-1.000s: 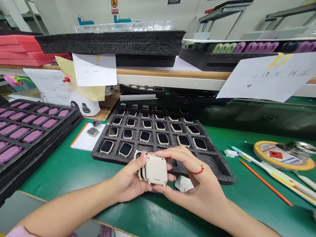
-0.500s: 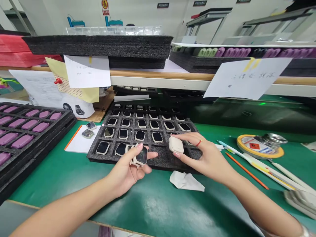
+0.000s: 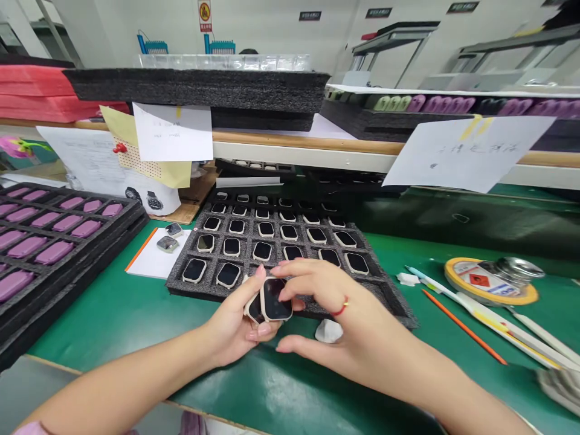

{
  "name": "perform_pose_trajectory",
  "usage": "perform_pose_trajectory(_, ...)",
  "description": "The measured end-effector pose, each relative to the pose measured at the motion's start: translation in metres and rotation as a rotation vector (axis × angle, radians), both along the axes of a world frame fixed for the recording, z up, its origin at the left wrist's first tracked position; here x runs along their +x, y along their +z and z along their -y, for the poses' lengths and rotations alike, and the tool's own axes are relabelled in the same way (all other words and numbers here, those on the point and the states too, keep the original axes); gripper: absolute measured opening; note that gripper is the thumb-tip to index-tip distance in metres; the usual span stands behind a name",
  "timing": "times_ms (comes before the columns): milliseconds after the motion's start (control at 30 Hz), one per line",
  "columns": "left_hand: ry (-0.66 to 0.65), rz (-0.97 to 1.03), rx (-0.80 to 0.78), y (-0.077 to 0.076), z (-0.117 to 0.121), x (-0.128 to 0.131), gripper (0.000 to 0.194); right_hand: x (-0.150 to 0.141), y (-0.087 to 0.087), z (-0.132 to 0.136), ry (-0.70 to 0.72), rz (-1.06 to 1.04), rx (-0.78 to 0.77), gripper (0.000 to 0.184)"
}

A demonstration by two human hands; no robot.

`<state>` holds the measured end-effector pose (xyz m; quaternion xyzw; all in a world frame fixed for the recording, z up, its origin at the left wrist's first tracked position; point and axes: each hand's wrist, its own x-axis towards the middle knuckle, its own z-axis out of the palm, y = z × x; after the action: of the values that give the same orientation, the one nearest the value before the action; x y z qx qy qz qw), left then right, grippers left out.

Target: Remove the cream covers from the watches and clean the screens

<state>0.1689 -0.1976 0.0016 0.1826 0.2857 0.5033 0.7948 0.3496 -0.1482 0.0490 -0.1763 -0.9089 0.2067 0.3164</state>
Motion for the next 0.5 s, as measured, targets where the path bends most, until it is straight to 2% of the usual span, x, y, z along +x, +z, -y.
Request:
perform_pose_trajectory(67,-0.005,-0.01,-0.009,-0.001,0.001,0.0,0.052,-0.012,-0.004,0.004,0.026,-0.021,-0.094,0.017)
perform_pose_trajectory(133,-0.014,-0.007,-0.001,-0.002,0.001,0.001,0.053,-0.018,-0.01,0.003,0.038,-0.086,-0.168,0.01)
perform_pose_trajectory(300,-0.113,0.02,0.064,-0.002,0.002,0.001,0.053,-0.015,-0.014,-0.004,-0.007,-0.268,-0.199,0.01)
perform_pose_trajectory(367,-0.137,-0.003,0.06,0.0,0.002,0.001,0.057,-0.013,-0.013,-0.004,0.031,-0.242,-0.16,0.018)
perform_pose_trajectory(433,-0.12,-0.012,0.063,0.001,0.003,0.001,0.057,-0.011,-0.013,-0.002,0.075,-0.168,-0.058,0.026)
perform_pose_trajectory(500,-0.09,0.022,0.063,0.001,0.002,0.002,0.051,-0.01,-0.013,0.0,0.081,-0.126,0.033,0.018)
